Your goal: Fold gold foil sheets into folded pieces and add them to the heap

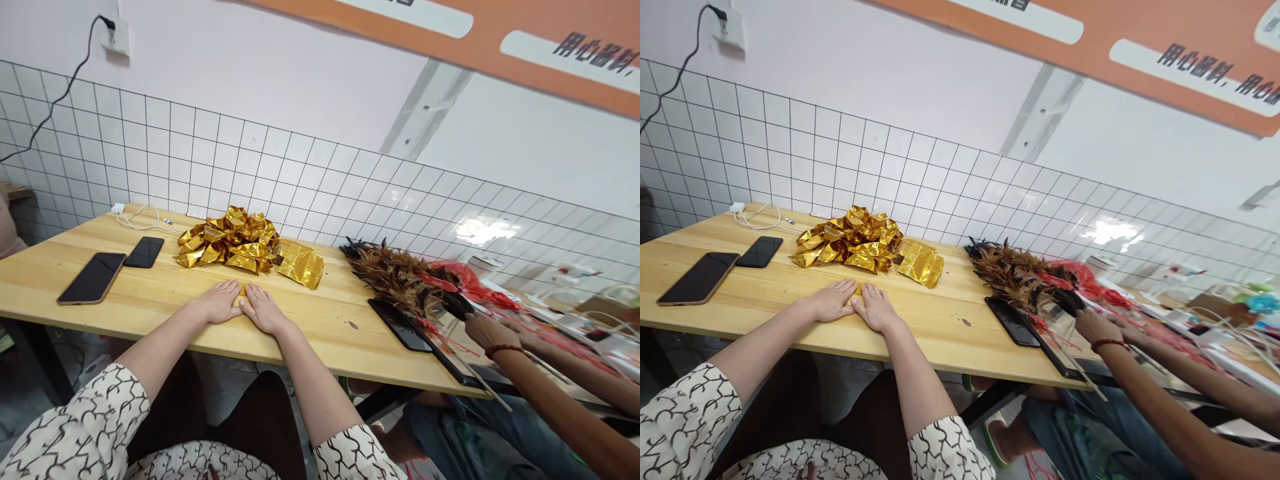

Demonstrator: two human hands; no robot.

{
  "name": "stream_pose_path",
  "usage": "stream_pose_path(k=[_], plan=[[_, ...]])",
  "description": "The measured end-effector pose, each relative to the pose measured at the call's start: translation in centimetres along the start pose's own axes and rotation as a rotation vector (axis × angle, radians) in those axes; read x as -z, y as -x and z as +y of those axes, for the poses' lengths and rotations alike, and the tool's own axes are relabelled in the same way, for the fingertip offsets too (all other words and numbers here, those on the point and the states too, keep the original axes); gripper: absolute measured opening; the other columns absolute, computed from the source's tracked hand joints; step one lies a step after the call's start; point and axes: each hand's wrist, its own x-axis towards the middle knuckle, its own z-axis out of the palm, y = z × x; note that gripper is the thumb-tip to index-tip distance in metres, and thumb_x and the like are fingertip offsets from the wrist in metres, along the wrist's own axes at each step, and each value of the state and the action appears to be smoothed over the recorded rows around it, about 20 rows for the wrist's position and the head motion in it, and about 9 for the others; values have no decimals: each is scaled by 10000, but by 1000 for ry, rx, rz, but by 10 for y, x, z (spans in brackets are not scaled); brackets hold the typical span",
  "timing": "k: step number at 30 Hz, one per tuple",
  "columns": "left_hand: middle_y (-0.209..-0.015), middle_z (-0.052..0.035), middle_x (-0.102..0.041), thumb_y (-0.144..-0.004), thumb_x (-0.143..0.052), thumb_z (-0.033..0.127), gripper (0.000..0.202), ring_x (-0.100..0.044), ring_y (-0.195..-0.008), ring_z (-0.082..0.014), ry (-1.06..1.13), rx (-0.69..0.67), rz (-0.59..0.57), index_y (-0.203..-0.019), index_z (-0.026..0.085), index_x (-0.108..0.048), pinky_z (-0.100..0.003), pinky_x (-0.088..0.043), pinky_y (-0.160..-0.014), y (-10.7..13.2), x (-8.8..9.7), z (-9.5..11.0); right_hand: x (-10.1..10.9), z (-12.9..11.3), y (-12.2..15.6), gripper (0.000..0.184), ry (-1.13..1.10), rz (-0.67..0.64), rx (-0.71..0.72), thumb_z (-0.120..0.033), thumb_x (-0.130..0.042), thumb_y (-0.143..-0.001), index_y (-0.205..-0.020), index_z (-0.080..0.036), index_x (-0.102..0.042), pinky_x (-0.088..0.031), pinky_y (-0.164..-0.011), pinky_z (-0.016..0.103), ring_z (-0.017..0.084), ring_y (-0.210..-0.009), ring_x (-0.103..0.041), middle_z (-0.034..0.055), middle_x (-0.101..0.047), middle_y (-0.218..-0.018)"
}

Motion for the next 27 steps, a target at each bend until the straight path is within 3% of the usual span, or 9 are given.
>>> stream_pose_path(k=[6,11,15,19,27], plan=[[-1544,-156,-140,-866,-227,653,832,-120,-1436,-252,-6,12,-16,-1461,71,-225,-394,-119,-1160,8,1,-11,-1,0,0,770,12,1,-14,-599,-149,-912,-1464,-72,-245,-120,-1150,446,243,-1436,-120,151,-187,-1539],[-1543,-135,-173,-880,-236,630,773,-142,-1433,-237,-7,-19,30,-1466,126,-231,-384,-121,-1157,6,-5,-17,5,-7,-2,789,52,-15,-40,-627,-170,-898,-1464,-84,-252,-89,-1145,481,266,-1435,-118,163,-185,-1538],[-1547,-133,-162,-882,-254,606,768,-123,-1437,-229,-25,-23,22,-1474,121,-199,-376,-114,-1160,4,-6,-16,6,-19,-9,826,58,27,12,-660,-186,-882,-1471,-82,-224,-60,-1145,486,263,-1440,-85,164,-161,-1543],[-1552,-126,-144,-881,-265,594,770,-128,-1436,-232,-39,-13,20,-1483,125,-163,-373,-112,-1162,4,-4,-12,-1,-26,-15,817,1,3,39,-657,-160,-887,-1475,-93,-217,-95,-1142,474,255,-1432,-140,165,-206,-1534],[-1543,-132,-184,-883,-276,571,734,-157,-1431,-227,-11,8,46,-1457,115,-251,-379,-139,-1155,8,-3,-10,2,-13,0,784,14,-34,-25,-621,-131,-906,-1475,-88,-215,-92,-1150,443,233,-1438,-112,141,-180,-1545]])
